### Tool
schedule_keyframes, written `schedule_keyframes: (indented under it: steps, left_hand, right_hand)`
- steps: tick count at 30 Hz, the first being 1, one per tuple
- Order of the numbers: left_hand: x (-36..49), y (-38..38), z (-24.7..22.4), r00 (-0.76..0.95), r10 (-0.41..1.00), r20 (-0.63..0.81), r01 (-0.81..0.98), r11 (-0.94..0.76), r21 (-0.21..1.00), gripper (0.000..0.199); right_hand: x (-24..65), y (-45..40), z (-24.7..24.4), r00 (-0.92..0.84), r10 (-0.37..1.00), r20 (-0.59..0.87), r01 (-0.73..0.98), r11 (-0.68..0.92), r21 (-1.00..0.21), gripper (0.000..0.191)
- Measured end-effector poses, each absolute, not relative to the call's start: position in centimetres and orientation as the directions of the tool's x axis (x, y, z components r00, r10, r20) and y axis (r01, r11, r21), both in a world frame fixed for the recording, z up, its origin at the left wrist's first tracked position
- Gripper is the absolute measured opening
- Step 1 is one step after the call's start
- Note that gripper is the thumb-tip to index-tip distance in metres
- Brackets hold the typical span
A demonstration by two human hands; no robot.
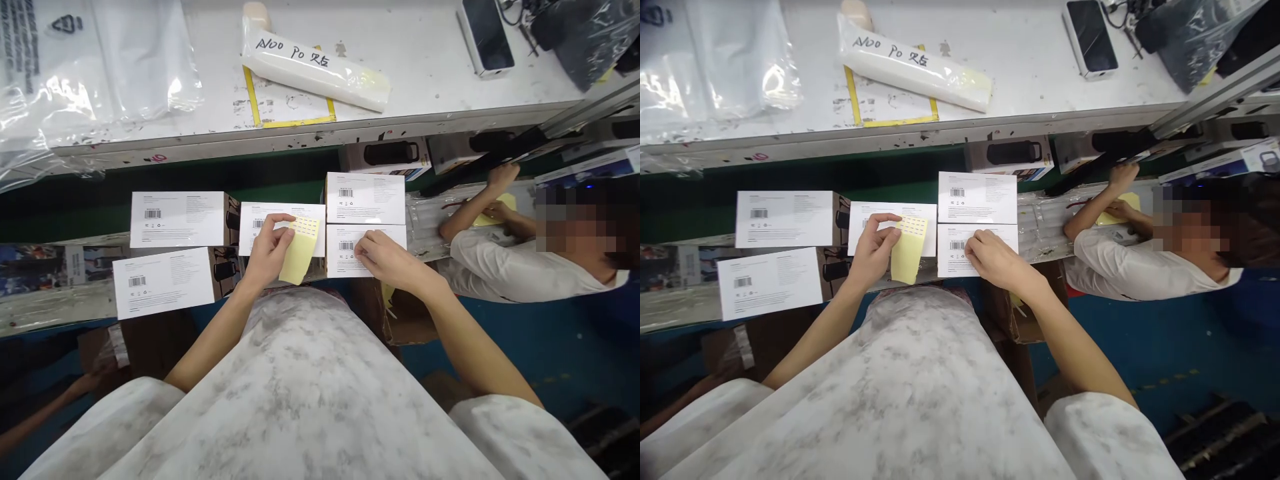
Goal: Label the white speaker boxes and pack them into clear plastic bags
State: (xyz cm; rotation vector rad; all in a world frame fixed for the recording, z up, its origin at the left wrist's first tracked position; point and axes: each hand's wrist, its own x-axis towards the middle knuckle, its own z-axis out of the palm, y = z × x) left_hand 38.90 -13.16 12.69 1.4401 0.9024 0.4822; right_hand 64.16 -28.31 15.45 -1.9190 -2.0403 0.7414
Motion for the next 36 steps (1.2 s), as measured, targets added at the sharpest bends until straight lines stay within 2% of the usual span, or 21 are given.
schedule_keyframes:
  steps: [8,11,14,15,18,20,22,26,30,36]
  left_hand:
    - [38.7,-13.1,12.8,0.627,0.75,-0.21,0.224,0.085,0.971,0.03]
    - [38.6,-13.0,12.8,0.657,0.726,-0.202,0.215,0.077,0.974,0.028]
    - [38.7,-13.3,13.1,0.665,0.719,-0.204,0.221,0.071,0.973,0.025]
    - [38.8,-13.5,13.2,0.664,0.72,-0.203,0.222,0.069,0.973,0.025]
    - [39.2,-14.2,13.9,0.674,0.712,-0.195,0.223,0.055,0.973,0.025]
    - [39.6,-14.8,14.4,0.686,0.7,-0.198,0.253,0.025,0.967,0.026]
    - [40.1,-15.3,14.9,0.699,0.686,-0.2,0.295,-0.022,0.955,0.026]
    - [40.8,-15.9,16.0,0.72,0.664,-0.202,0.332,-0.074,0.94,0.026]
    - [41.2,-16.3,16.6,0.714,0.657,-0.24,0.378,-0.075,0.923,0.027]
    - [41.8,-16.3,16.8,0.669,0.683,-0.293,0.415,-0.016,0.91,0.026]
  right_hand:
    - [63.6,-27.6,15.3,-0.097,0.976,-0.195,0.892,-0.002,-0.452,0.016]
    - [63.8,-27.5,15.3,0.014,0.965,-0.263,0.884,-0.135,-0.447,0.01]
    - [64.3,-27.4,16.3,0.139,0.933,-0.332,0.81,-0.3,-0.504,0.023]
    - [64.2,-27.4,16.8,0.166,0.931,-0.324,0.774,-0.326,-0.543,0.021]
    - [62.3,-27.2,18.4,0.253,0.957,-0.143,0.651,-0.278,-0.707,0.003]
    - [60.1,-26.9,18.9,0.295,0.955,0.028,0.601,-0.163,-0.782,0.006]
    - [58.0,-26.6,18.8,0.289,0.946,0.15,0.604,-0.058,-0.795,0.006]
    - [56.3,-26.0,17.3,0.231,0.936,0.267,0.694,0.035,-0.72,0.008]
    - [56.8,-25.9,16.2,0.201,0.917,0.346,0.793,0.055,-0.607,0.014]
    - [56.5,-25.8,15.7,0.08,0.864,0.498,0.951,0.084,-0.299,0.013]
